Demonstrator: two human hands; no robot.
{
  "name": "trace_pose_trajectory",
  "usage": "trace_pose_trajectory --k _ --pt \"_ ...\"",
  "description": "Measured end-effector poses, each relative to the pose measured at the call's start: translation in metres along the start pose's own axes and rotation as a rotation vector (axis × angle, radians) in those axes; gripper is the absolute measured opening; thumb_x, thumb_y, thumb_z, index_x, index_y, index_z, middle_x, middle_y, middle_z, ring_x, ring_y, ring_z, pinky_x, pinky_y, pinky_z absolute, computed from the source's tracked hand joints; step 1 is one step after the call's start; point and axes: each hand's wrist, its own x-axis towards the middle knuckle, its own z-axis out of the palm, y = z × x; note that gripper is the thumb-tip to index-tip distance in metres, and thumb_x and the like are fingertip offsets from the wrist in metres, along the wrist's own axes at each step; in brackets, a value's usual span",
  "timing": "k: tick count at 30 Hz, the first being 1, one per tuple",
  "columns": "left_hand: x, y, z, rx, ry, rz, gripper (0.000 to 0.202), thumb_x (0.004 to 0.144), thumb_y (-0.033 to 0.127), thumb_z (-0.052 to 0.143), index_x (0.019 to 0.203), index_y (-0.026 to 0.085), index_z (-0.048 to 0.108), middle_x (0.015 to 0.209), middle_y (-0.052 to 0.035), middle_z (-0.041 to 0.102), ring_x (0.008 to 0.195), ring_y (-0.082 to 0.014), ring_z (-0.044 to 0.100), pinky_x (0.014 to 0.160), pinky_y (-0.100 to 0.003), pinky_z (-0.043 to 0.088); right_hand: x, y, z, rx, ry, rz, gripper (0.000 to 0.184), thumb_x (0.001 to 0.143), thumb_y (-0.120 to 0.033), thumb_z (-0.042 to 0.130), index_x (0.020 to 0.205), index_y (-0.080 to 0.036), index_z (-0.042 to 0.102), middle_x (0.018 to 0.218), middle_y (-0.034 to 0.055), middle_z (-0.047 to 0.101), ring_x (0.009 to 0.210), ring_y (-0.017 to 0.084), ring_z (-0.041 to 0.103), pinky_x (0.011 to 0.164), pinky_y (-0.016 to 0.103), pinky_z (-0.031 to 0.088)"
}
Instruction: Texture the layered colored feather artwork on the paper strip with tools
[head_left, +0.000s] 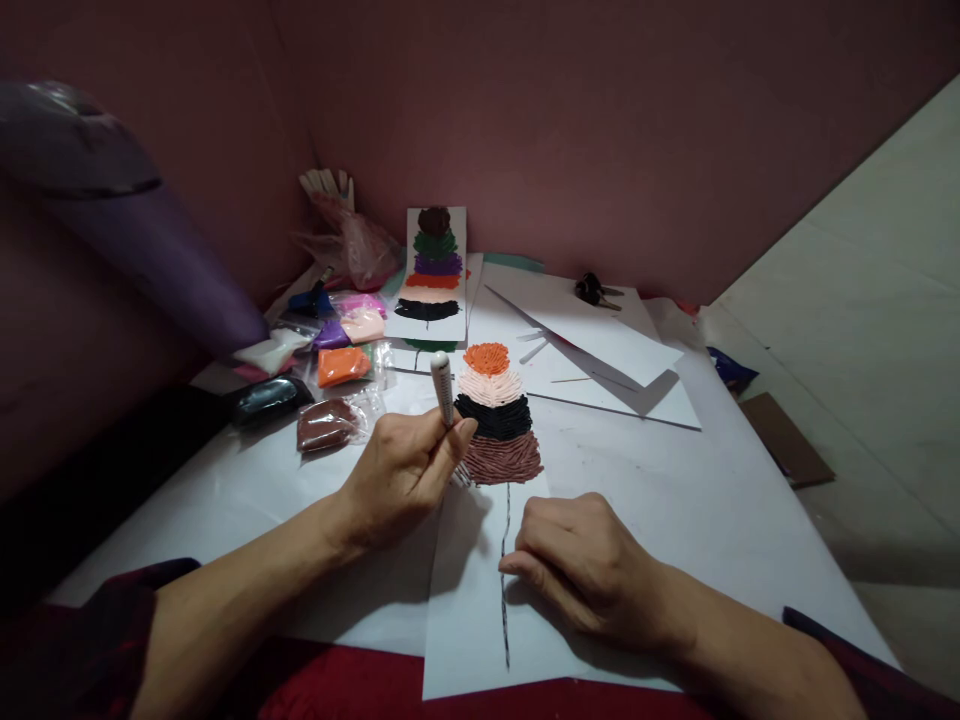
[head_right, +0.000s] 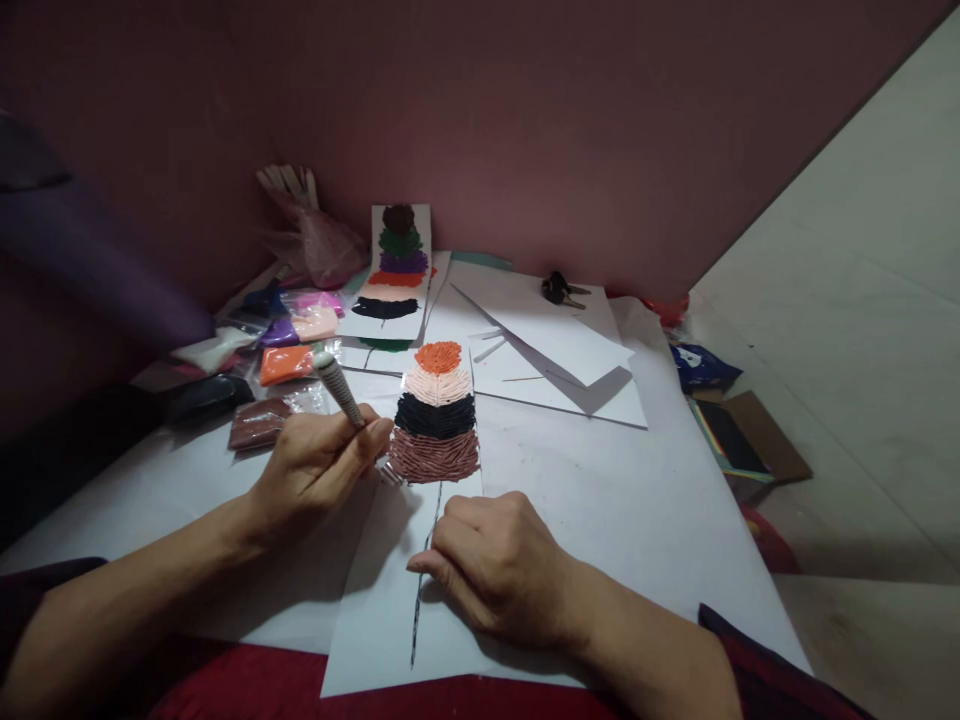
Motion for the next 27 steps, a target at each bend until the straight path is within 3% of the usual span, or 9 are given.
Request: trace_pose_trajectory --k 7,27 --pt "0.002 -0.001 -0.006 0.009 0.031 -0.035 0.033 0.096 0.021 0.041 0.063 0.019 0.045 0.050 0.0049 0.045 0.042 -0.0072 0.041 0.043 -0.021 0.033 0.000 -0.001 -0.002 -0.002 -0.031 0.022 0.039 0.103 -0.030 0.036 0.071 -0.018 0.053 0.060 -0.0001 0.050 0.052 0.012 0.044 0.047 0.027 0.031" --pt "-0.002 0.000 0.006 -0.122 -0.005 -0.001 0.033 0.097 0.020 0.044 0.067 0.015 0.054 0.053 0.0022 0.052 0.044 -0.0079 0.048 0.045 -0.022 0.035 0.000 0.000 0.000 0.017 0.020 0.001 0.033 0.100 -0.027 0.043 0.070 -0.017 0.054 0.059 -0.0004 0.049 0.051 0.012 0.042 0.046 0.028 0.029"
